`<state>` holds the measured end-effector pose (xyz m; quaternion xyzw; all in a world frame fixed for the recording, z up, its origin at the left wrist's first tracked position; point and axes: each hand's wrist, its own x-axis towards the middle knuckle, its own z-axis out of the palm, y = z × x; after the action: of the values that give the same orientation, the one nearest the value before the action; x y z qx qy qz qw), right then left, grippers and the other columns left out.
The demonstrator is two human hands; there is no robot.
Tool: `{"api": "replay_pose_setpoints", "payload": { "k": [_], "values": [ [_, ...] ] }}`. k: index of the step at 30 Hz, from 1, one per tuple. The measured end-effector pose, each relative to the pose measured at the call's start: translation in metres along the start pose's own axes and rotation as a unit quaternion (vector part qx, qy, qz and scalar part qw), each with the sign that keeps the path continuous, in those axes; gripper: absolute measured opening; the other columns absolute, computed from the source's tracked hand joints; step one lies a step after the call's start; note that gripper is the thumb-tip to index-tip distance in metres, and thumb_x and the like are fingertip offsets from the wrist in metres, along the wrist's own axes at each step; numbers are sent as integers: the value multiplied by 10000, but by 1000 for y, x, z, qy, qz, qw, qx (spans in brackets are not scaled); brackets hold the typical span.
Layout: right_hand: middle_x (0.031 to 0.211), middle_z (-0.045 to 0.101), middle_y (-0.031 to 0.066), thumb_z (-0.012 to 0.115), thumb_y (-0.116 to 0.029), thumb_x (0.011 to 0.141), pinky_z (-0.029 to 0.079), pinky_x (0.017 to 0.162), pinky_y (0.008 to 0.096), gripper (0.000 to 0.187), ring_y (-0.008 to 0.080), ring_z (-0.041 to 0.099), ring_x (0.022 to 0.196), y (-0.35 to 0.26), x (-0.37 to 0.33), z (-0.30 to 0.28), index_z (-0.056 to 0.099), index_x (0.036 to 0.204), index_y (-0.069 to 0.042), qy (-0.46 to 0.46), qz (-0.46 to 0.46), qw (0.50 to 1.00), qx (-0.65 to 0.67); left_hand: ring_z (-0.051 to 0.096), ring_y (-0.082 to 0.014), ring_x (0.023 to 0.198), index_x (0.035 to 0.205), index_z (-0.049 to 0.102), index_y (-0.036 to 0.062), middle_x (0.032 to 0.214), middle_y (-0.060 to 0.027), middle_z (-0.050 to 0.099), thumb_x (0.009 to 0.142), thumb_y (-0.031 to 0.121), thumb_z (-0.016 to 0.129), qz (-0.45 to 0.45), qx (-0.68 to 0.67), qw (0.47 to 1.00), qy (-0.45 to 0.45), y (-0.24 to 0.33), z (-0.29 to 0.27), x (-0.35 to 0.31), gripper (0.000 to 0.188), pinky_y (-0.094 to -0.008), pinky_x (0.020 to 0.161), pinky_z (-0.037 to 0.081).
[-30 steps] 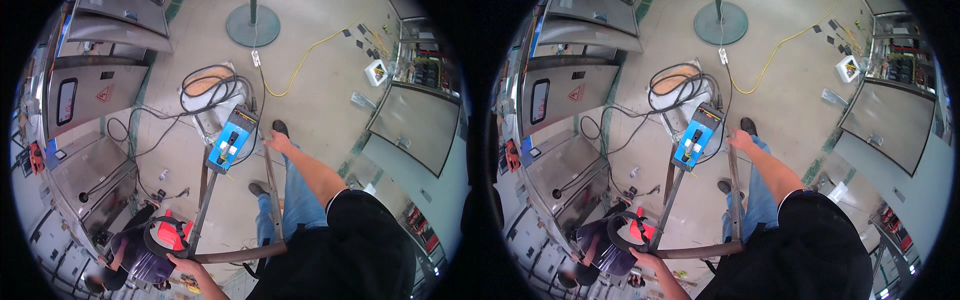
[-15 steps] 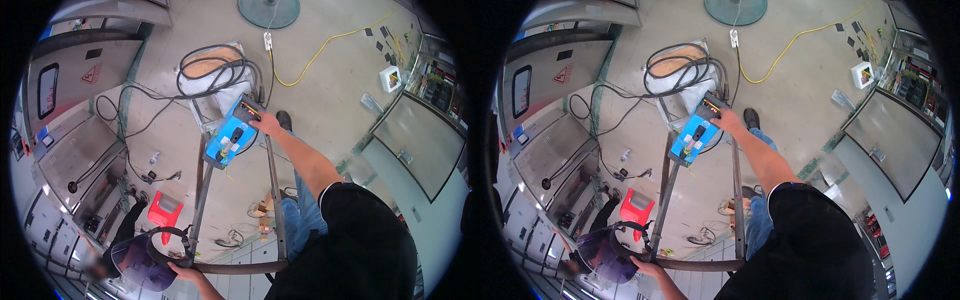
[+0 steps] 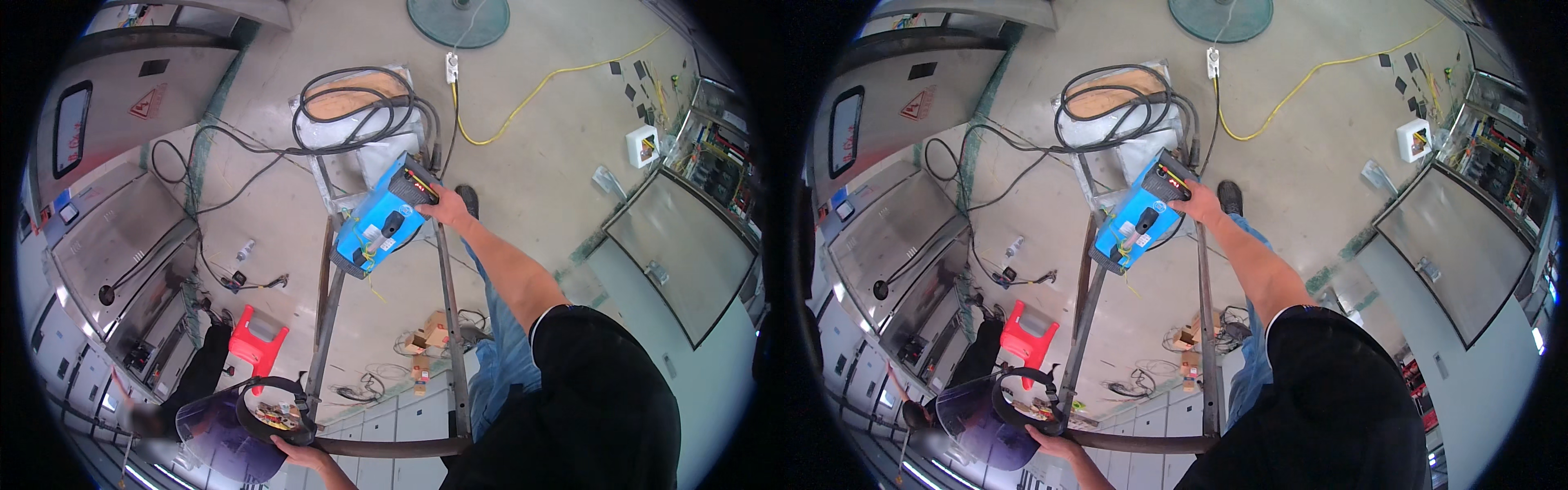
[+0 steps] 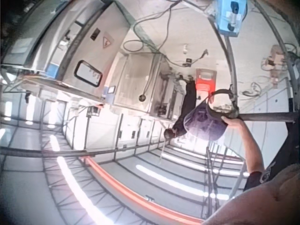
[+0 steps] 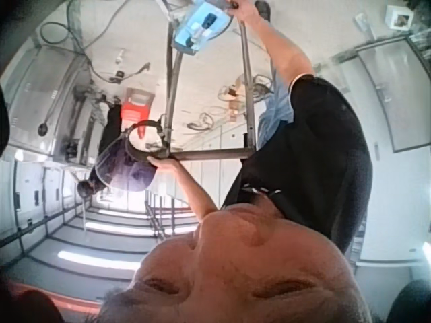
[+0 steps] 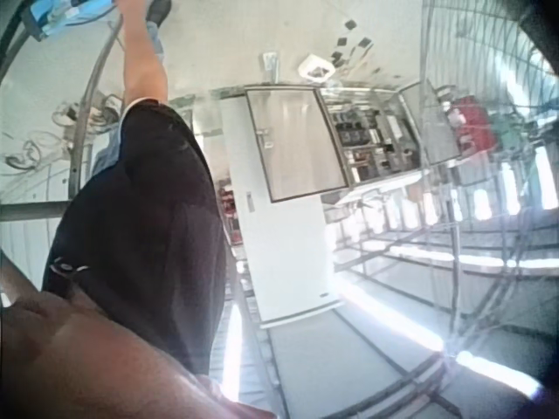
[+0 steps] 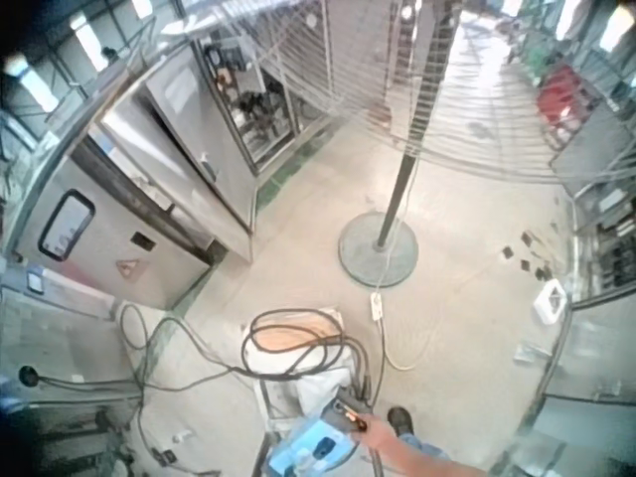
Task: The person welds the edge of a stainless steel cabinet door using a handheld welding torch while holding a face shield. After welding, the person closes the cabinet door and adjusts the control panel.
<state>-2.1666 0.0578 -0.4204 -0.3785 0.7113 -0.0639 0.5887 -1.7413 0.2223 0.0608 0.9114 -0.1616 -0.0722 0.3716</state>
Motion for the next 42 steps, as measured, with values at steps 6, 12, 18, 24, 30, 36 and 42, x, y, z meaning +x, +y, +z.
{"api": "replay_pose_setpoints", "payload": {
  "k": [6, 12, 18, 24, 30, 36, 42],
  "values": [
    [1330, 645, 229, 791, -622, 768, 501, 1050, 426, 770, 366, 608, 1252, 10, -1, 1, 722, 1249, -25, -31, 19, 997, -71, 676, -282, 1039, 1241, 645, -146, 1265, -232, 661, 981, 323, 692, 9, 22, 999, 37, -16, -10, 14, 538, -389, 915, 566],
    [1372, 622, 215, 774, -568, 810, 474, 1092, 442, 689, 388, 565, 1298, 13, -18, 20, 717, 1283, -71, 79, -55, 995, -24, 685, -283, 1004, 1248, 638, -141, 1243, -214, 672, 974, 334, 707, 48, 33, 998, 23, -19, -10, 16, 553, -386, 889, 570],
    [1360, 622, 215, 790, -541, 802, 464, 1096, 456, 707, 393, 540, 1312, 15, -14, 22, 684, 1332, -84, 89, -75, 993, -25, 683, -272, 983, 1250, 628, -146, 1205, -200, 678, 984, 345, 685, 31, 53, 998, 11, -7, -2, 7, 562, -380, 859, 568],
    [1276, 644, 223, 802, -516, 800, 495, 1034, 467, 669, 411, 589, 1220, 9, -11, 17, 702, 1277, -57, 81, -87, 993, 10, 683, -268, 989, 1226, 651, -145, 1214, -201, 676, 983, 356, 679, 37, 61, 997, 12, -21, -12, 17, 557, -376, 870, 562],
    [1255, 680, 217, 810, -531, 787, 514, 1015, 462, 631, 395, 622, 1205, 17, -10, 24, 736, 1228, -87, 119, -110, 986, -34, 659, -248, 1032, 1233, 669, -124, 1239, -170, 668, 992, 336, 678, -18, 6, 999, 44, 1, 7, 0, 519, -391, 933, 538],
    [1393, 594, 197, 817, -246, 800, 380, 1156, 542, 549, 398, 460, 1409, -80, -66, 68, 661, 1293, -64, 100, -381, 908, -141, 627, -187, 912, 1290, 617, -98, 1101, -121, 660, 1040, 356, 620, -52, -21, 998, 16, 11, 12, -16, 518, -320, 810, 525],
    [1407, 612, 139, 731, -266, 860, 291, 1199, 615, 395, 377, 398, 1466, -145, -68, 212, 731, 1203, -71, -195, -520, 697, -453, 615, -152, 810, 1153, 642, -39, 982, -80, 661, 1056, 328, 604, -45, -29, 998, 14, 18, 16, -23, 381, -303, 723, 514]
  ]
}}
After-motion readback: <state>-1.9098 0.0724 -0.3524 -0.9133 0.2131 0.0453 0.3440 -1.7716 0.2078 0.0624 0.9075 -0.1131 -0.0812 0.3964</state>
